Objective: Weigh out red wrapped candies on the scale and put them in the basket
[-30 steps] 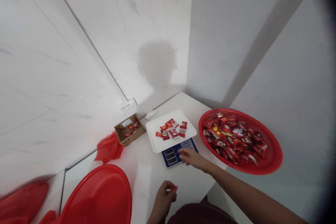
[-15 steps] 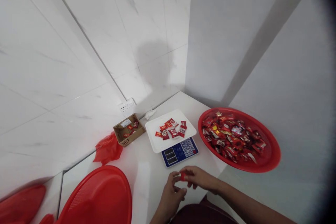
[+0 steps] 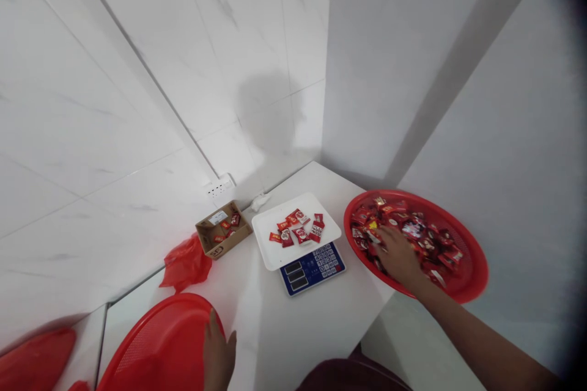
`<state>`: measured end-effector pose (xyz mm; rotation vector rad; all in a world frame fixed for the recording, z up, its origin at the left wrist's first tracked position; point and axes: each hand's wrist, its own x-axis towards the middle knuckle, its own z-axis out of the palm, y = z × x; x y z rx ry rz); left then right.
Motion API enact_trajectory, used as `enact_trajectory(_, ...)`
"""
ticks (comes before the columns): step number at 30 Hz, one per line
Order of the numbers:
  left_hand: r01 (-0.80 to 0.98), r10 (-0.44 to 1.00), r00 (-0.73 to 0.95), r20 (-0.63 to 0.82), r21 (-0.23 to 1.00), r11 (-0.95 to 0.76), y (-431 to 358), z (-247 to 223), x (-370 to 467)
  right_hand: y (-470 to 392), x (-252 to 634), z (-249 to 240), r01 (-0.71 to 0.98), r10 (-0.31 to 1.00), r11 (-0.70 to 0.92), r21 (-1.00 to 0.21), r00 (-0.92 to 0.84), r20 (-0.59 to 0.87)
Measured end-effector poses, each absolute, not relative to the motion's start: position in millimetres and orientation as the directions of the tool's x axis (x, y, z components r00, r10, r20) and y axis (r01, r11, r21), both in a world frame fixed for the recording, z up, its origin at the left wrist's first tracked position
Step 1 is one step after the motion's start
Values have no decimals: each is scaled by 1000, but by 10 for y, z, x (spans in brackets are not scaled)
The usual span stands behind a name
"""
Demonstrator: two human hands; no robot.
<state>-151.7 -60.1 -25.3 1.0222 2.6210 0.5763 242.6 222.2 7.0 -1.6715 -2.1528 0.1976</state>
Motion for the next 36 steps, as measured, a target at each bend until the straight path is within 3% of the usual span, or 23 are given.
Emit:
enact_trajectory(2,554,702,-690,-174,498,668,-634,-308,-1427,2186,2041,128,857,924,377,-351,-374,78)
enact_trajectory(6,485,689,-680,-250,551,679,-624,-322,-1175,2139,1249,196,789,855,486,-377,-519,16)
enact_trajectory(11,514,761,-614,-211,625,588,-588,-368,-878,2199,697,163,802,852,481,-355,-523,-28)
enact_trajectory(15,505,795,-542,-272,651,567,-547,-330,-689,2257,603,183,810,854,477,-342,-520,-39)
enact_trajectory(22,457,807,-509,-300,700,548,-577,-233,-577,2297,1321,390,827,907,412,-381,-412,86)
enact_trajectory(25,468,777,-585,-233,685,558,-596,-312,-486,2262,1918,367,860,915,329,-390,-188,358)
enact_trajectory(27,425,695,-695,-182,676,602,-591,-367,-395,2204,2243,312,900,890,251,-357,-70,450)
enact_trajectory(30,416,613,-764,-200,573,706,-573,-413,-298,2108,2464,225,897,867,249,-366,-37,497)
enact_trajectory(33,532,683,-679,-268,462,710,-576,-421,-297,2069,2389,156,864,858,303,-402,-63,510)
enact_trajectory(36,572,740,-605,-292,487,660,-603,-408,-333,2095,2203,89,821,870,354,-449,-113,480)
